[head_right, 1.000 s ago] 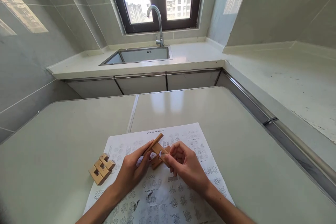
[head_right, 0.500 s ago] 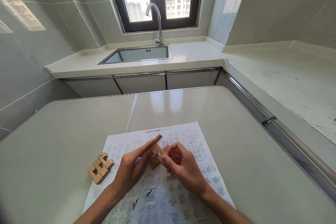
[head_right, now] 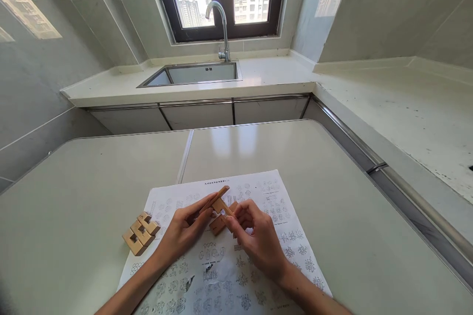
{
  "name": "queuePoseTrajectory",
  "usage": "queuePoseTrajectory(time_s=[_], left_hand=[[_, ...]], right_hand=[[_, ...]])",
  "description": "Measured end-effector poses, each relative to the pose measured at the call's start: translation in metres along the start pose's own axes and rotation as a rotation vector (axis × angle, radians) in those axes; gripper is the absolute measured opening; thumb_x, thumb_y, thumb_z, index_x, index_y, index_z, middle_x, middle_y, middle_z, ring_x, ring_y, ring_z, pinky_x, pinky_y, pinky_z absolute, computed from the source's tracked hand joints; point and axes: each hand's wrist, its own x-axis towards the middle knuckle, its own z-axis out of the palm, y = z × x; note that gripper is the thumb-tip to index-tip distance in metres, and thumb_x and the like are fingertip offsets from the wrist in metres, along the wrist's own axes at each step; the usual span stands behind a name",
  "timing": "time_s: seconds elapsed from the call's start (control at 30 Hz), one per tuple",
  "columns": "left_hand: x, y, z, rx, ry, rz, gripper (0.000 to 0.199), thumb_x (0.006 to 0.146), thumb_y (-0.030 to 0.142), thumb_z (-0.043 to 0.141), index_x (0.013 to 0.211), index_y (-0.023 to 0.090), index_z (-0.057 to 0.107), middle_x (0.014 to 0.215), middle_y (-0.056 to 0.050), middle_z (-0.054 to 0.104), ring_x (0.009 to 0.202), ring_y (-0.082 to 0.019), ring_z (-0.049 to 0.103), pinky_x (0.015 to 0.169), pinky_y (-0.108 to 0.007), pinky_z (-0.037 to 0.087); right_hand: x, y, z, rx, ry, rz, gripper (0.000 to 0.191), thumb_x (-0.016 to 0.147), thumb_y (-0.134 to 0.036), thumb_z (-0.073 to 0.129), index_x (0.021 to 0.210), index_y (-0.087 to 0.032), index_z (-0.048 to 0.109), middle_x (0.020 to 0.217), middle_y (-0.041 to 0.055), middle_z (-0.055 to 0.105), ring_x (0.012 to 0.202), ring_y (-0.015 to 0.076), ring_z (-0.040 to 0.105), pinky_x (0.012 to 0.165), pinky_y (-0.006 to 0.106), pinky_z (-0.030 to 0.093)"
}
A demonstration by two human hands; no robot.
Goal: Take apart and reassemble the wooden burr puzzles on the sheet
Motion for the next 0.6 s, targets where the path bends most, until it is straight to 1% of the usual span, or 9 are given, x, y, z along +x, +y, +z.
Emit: queuePoseTrajectory(time_s=[0.13, 0.2, 0.27, 0.37, 0.4, 0.5, 0.6], left_hand=[[-0.002, -0.001, 0.005, 0.013, -0.109, 0.008, 0.041, 0.108, 0.04, 0.056, 0.146, 0.03, 0.068, 0.11, -0.005, 0.084, 0.088, -0.023, 0.077, 0.081, -0.034, 0.063], [-0.004, -0.003, 0.008, 0.031, -0.118, 0.048, 0.04, 0.109, 0.037, 0.054, 0.147, 0.031, 0.067, 0.118, -0.006, 0.083, 0.092, -0.023, 0.078, 0.082, -0.035, 0.064], [-0.005, -0.006, 0.01, 0.084, -0.078, 0.119, 0.04, 0.11, 0.032, 0.053, 0.148, 0.032, 0.065, 0.128, -0.006, 0.08, 0.098, -0.023, 0.079, 0.086, -0.036, 0.064], [-0.007, -0.012, 0.013, 0.2, -0.004, 0.247, 0.042, 0.11, 0.024, 0.052, 0.149, 0.034, 0.061, 0.132, -0.005, 0.079, 0.101, -0.021, 0.08, 0.088, -0.035, 0.064], [-0.008, -0.014, 0.014, 0.239, 0.018, 0.283, 0.043, 0.11, 0.022, 0.053, 0.15, 0.035, 0.06, 0.131, -0.005, 0.079, 0.101, -0.021, 0.08, 0.087, -0.033, 0.065], [-0.011, -0.019, 0.017, 0.351, 0.086, 0.374, 0.047, 0.11, 0.02, 0.053, 0.155, 0.035, 0.053, 0.124, -0.005, 0.082, 0.092, -0.018, 0.082, 0.079, -0.029, 0.066], [-0.013, -0.023, 0.019, 0.404, 0.127, 0.428, 0.052, 0.11, 0.02, 0.055, 0.158, 0.035, 0.046, 0.118, -0.005, 0.083, 0.087, -0.018, 0.082, 0.076, -0.027, 0.066]], right_hand=[[0.003, 0.0, 0.003, 0.005, -0.004, -0.066, 0.031, 0.102, -0.052, 0.067, 0.09, -0.026, 0.056, 0.079, 0.0015, 0.07, 0.069, 0.0214, 0.074, 0.062, 0.035, 0.061], [0.005, -0.001, 0.003, 0.043, -0.013, -0.042, 0.03, 0.101, -0.052, 0.068, 0.092, -0.026, 0.057, 0.079, 0.0015, 0.072, 0.07, 0.0224, 0.077, 0.063, 0.035, 0.062], [0.005, -0.003, 0.003, 0.074, -0.024, -0.012, 0.031, 0.1, -0.052, 0.07, 0.092, -0.026, 0.056, 0.078, 0.0012, 0.072, 0.069, 0.0223, 0.077, 0.06, 0.033, 0.061], [0.004, -0.004, 0.003, 0.124, -0.079, 0.016, 0.032, 0.1, -0.052, 0.07, 0.091, -0.025, 0.054, 0.077, 0.0014, 0.073, 0.068, 0.0216, 0.076, 0.057, 0.031, 0.057], [0.004, -0.004, 0.003, 0.146, -0.097, 0.025, 0.033, 0.1, -0.052, 0.07, 0.09, -0.025, 0.053, 0.076, 0.0013, 0.073, 0.068, 0.0211, 0.075, 0.057, 0.031, 0.056], [0.004, -0.005, 0.003, 0.213, -0.127, 0.059, 0.036, 0.1, -0.053, 0.071, 0.089, -0.025, 0.051, 0.074, 0.0005, 0.072, 0.067, 0.0189, 0.071, 0.058, 0.03, 0.054], [0.005, -0.006, 0.002, 0.256, -0.138, 0.097, 0.038, 0.099, -0.055, 0.072, 0.09, -0.025, 0.051, 0.074, 0.0004, 0.071, 0.066, 0.0177, 0.069, 0.056, 0.029, 0.052]])
